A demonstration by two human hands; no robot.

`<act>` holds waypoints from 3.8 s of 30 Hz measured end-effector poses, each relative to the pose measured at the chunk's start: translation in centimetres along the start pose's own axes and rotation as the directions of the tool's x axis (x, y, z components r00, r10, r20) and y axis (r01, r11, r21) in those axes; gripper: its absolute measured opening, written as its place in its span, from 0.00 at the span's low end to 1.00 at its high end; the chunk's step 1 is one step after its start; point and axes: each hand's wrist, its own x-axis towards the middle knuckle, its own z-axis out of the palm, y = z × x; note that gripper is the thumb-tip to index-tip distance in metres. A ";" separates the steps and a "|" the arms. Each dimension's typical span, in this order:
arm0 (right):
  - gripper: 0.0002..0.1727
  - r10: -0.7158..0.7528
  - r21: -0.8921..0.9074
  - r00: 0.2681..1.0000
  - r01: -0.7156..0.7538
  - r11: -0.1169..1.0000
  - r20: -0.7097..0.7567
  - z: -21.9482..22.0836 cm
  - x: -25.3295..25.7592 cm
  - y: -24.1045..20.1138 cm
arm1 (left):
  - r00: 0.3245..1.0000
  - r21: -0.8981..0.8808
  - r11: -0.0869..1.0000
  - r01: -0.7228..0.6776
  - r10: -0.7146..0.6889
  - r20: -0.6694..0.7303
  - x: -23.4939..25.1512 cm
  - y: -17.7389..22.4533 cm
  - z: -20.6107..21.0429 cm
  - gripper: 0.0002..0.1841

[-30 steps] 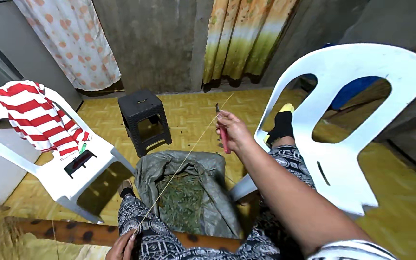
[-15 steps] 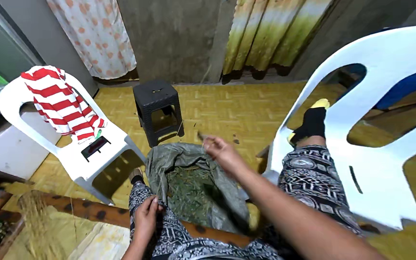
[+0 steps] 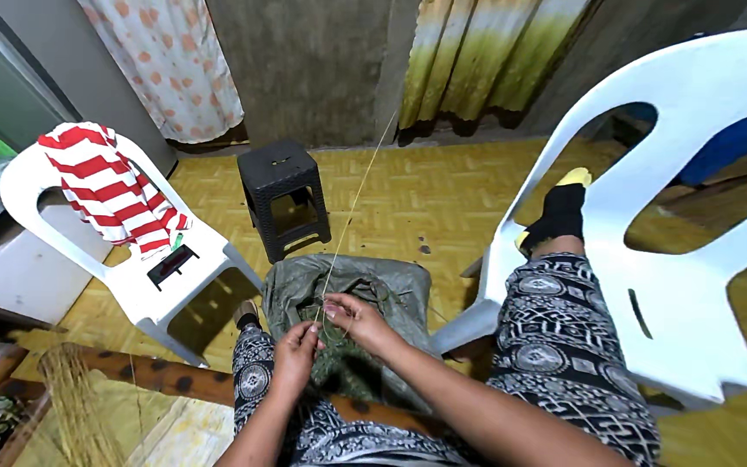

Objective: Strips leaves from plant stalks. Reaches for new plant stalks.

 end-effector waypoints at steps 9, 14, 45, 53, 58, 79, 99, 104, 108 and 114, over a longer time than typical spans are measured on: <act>0.24 -0.029 -0.030 0.998 0.027 0.999 -0.049 -0.1 0.2 0.1 | 0.999 0.147 0.989 -0.036 0.041 -0.028 -0.2 0.2 0.2 0.14; 0.25 -0.055 -0.012 0.991 0.054 0.998 -0.123 -0.5 0.7 0.4 | 0.999 0.201 0.979 -0.029 0.033 -0.019 -0.6 0.0 0.4 0.14; 0.19 0.152 0.406 0.964 -0.051 0.913 -0.220 -3.0 2.1 -0.4 | 0.989 0.407 0.903 -0.135 0.146 0.004 -2.8 -2.2 -0.8 0.14; 0.18 0.182 0.489 0.946 -0.029 0.872 -0.270 -4.1 2.9 -0.3 | 0.981 0.465 0.868 -0.175 0.195 0.005 -3.5 -3.1 -1.3 0.14; 0.22 0.136 0.367 0.974 -0.062 0.928 -0.180 -2.6 2.0 -0.1 | 0.986 0.467 0.874 -0.134 0.164 -0.023 -3.3 -2.8 -1.2 0.15; 0.16 0.202 0.494 0.929 -0.025 0.869 -0.309 -4.6 3.4 -0.4 | 0.968 0.463 0.853 -0.241 0.247 0.048 -4.5 -4.5 -2.9 0.15; 0.15 0.030 0.299 0.927 0.090 0.950 -0.373 -4.4 4.6 -1.5 | 0.985 0.324 0.931 -0.170 0.173 0.022 -9.4 -6.6 -8.9 0.14; 0.18 -0.001 0.216 0.886 0.114 0.970 -0.463 -5.6 5.2 -1.6 | 0.993 0.285 0.952 -0.114 0.113 0.020 -10.3 -6.9 -10.0 0.13; 0.17 0.080 0.268 0.843 0.078 0.960 -0.533 -7.6 5.3 -1.4 | 0.997 0.218 0.976 -0.021 0.038 -0.072 -11.5 -7.7 -11.5 0.13; 0.30 0.030 -0.192 0.955 -0.090 0.977 -0.295 -5.7 4.7 4.6 | 0.881 0.259 0.958 0.122 0.016 -0.474 -14.1 -10.6 -14.8 0.17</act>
